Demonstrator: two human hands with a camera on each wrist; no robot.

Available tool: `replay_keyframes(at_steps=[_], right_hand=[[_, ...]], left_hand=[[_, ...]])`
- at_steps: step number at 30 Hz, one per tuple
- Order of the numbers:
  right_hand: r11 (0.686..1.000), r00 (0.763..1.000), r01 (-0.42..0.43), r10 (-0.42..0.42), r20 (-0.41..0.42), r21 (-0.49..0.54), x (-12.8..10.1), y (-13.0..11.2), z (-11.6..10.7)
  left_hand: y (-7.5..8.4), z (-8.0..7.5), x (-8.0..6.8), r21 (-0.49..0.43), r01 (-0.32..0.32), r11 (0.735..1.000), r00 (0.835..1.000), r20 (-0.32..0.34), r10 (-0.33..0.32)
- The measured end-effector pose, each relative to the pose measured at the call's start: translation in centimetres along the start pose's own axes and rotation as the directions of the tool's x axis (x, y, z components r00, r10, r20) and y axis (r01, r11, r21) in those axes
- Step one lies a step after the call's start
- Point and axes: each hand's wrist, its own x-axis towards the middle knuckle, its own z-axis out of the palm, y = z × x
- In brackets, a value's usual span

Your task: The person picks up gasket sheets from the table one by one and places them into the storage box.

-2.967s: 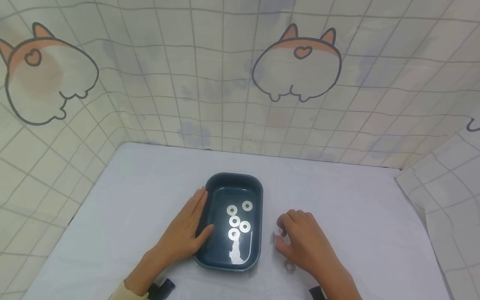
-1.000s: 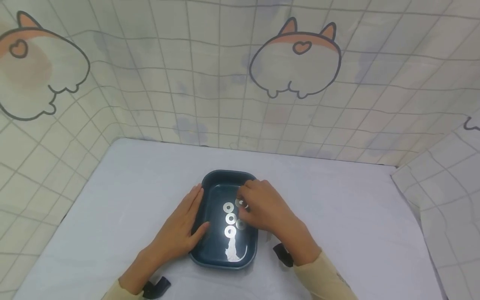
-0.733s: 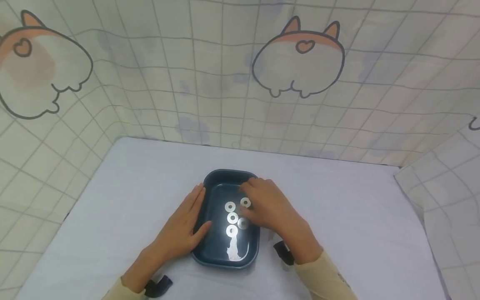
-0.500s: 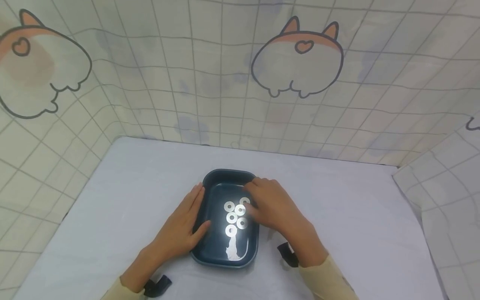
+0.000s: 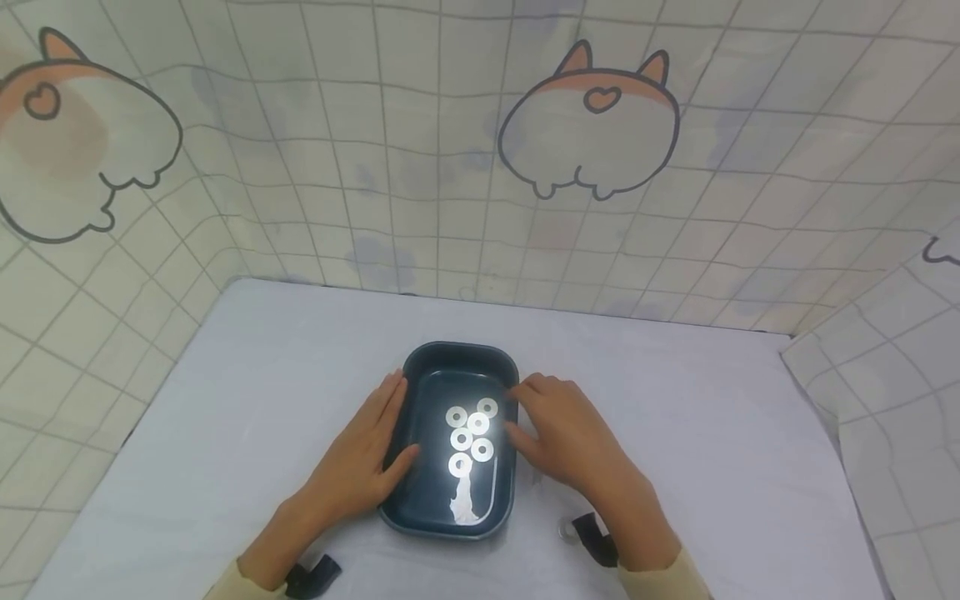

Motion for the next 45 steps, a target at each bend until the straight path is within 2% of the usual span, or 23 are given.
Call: replay_keyframes(at_steps=[10, 25, 38, 45], right_hand=[[0.998, 0.998, -0.06, 0.06, 0.017, 0.032, -2.3, 1.1, 0.7], [0.99, 0.992, -0.129, 0.13, -0.003, 0.047, -5.1, 2.5, 2.7], [0.966, 0.965, -0.249, 0.241, 0.106, 0.071, -7.0, 3.4, 4.1], [0.959, 0.955, -0.272, 0.26, 0.141, 0.073, -7.8, 3.6, 4.9]], left_hand=[[0.0, 0.2, 0.1, 0.006, 0.003, 1.0, 1.0, -0.005, -0.003], [-0.2, 0.4, -0.1, 0.001, 0.005, 1.0, 1.0, -0.02, -0.005], [-0.1, 0.4, -0.1, 0.015, 0.003, 1.0, 0.999, -0.047, -0.002], [-0.2, 0.3, -0.1, 0.006, 0.023, 1.0, 1.0, 0.01, -0.023]])
